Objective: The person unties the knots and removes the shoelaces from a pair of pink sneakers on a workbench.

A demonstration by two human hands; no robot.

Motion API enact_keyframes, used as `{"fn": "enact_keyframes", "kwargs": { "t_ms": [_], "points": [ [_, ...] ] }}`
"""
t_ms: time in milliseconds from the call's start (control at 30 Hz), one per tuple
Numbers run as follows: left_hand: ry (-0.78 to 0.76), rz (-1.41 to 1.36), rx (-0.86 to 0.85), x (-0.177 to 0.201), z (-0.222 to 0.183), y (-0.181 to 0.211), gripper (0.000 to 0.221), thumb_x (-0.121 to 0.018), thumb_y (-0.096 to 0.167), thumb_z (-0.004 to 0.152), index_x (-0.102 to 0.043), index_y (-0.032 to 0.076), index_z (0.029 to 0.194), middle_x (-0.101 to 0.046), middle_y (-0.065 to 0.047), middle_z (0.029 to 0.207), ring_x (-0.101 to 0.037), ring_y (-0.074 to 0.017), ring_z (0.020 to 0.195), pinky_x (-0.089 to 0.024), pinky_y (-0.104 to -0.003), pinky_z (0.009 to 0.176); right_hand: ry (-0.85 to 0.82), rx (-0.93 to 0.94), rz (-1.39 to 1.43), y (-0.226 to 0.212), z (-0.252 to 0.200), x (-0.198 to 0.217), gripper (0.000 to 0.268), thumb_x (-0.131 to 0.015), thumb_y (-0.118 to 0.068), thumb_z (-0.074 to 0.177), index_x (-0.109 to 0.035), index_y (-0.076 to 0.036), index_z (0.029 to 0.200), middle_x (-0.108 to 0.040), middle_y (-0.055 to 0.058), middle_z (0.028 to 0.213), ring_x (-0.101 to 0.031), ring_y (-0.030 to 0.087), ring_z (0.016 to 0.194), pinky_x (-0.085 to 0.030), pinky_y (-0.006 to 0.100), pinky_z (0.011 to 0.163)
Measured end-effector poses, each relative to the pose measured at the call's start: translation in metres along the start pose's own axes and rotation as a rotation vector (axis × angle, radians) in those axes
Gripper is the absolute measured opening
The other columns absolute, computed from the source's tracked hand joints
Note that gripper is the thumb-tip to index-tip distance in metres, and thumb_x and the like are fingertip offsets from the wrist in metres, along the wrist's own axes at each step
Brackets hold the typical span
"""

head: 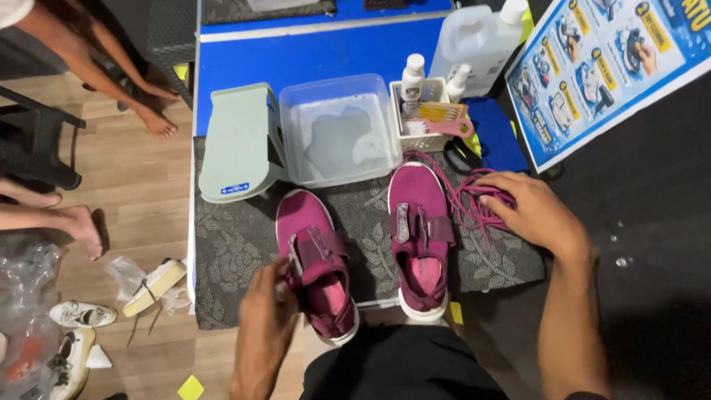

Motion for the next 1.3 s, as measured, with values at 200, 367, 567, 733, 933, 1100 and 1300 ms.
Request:
{"fn": "enact_keyframes", "kwargs": {
  "t_ms": [200, 367, 567, 733, 933, 1100, 1300],
  "points": [
    [0.005, -0.042, -0.014, 0.005, -0.007, 0.026, 0.047, -0.065, 0.018, 0.092, -0.057, 0.008, 0.138, -0.068, -0.014, 0.128, -0.076, -0.0273, 0.098, -0.07, -0.039, 0.082, 0.19, 0.005, -0.32, -0.048, -0.029, -0.017, 0.042, -0.055, -0.038, 0.099, -0.066, -0.016, 0.133, -0.062, 0.002, 0.142, -0.046, 0.026, 0.141, -0.014, 0.07, 0.119],
    [-0.07, 0.141, 0.195, -0.011, -0.001, 0.019, 0.08, -0.072, 0.041, 0.087, -0.034, 0.015, 0.153, -0.05, -0.024, 0.135, -0.065, -0.053, 0.106, -0.054, -0.065, 0.091, -0.273, -0.21, -0.313, -0.082, -0.03, -0.058, 0.095, -0.059, -0.073, 0.085, -0.028, -0.021, 0.159, -0.043, 0.004, 0.143, -0.069, 0.028, 0.1, -0.057, 0.056, 0.091],
    [0.102, -0.117, 0.153, 0.014, -0.013, -0.013, 0.038, -0.056, 0.002, 0.081, -0.069, 0.013, 0.115, -0.08, -0.007, 0.104, -0.078, -0.0224, 0.08, -0.06, -0.033, 0.077, -0.087, -0.224, 0.197, -0.073, -0.044, -0.055, 0.073, -0.068, -0.024, 0.091, -0.04, -0.016, 0.158, -0.055, 0.004, 0.131, -0.069, 0.02, 0.09, -0.061, 0.034, 0.08],
    [0.266, -0.132, 0.346, 0.054, -0.028, -0.041, 0.029, -0.061, 0.013, 0.09, -0.073, 0.015, 0.116, -0.079, -0.007, 0.11, -0.077, -0.0231, 0.091, -0.057, -0.035, 0.081, 0.035, -0.185, 0.607, -0.058, -0.054, -0.073, 0.07, -0.069, -0.006, 0.089, -0.046, -0.014, 0.155, -0.052, 0.005, 0.124, -0.06, 0.015, 0.085, -0.064, 0.028, 0.08],
    [0.317, -0.149, 0.355, 0.07, -0.006, -0.043, 0.029, -0.061, 0.018, 0.096, -0.073, 0.008, 0.121, -0.077, -0.009, 0.112, -0.073, -0.0245, 0.1, -0.058, -0.037, 0.078, 0.279, -0.015, 1.155, -0.074, -0.065, -0.117, 0.06, -0.064, 0.013, 0.089, -0.05, -0.001, 0.146, -0.052, 0.011, 0.121, -0.058, 0.016, 0.095, -0.054, 0.022, 0.078],
    [0.538, 0.274, -0.077, 0.048, -0.025, -0.01, 0.034, -0.062, 0.016, 0.105, -0.063, -0.003, 0.133, -0.068, -0.023, 0.128, -0.063, -0.0387, 0.116, -0.047, -0.048, 0.101, 0.395, 0.016, 1.23, -0.098, -0.071, -0.145, 0.036, -0.065, 0.001, 0.093, -0.056, 0.002, 0.128, -0.055, 0.012, 0.114, -0.062, 0.018, 0.109, -0.048, 0.027, 0.099],
    [0.339, 0.045, -0.339, -0.059, -0.024, 0.087, 0.02, -0.064, 0.026, 0.093, -0.069, 0.014, 0.109, -0.063, -0.008, 0.124, -0.059, -0.0302, 0.121, -0.044, -0.044, 0.104, 0.196, 0.144, 0.952, -0.086, -0.053, -0.11, 0.014, -0.065, -0.011, 0.096, -0.07, 0.0, 0.101, -0.065, 0.01, 0.101, -0.074, 0.015, 0.073, -0.061, 0.024, 0.07]
  ]
}}
Point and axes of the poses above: each hand's wrist, its own z-axis towards the middle knuckle, its own x-axis out of the back of the hand, y = z × x, the point moved 2 cm from there along z, towards the middle knuckle
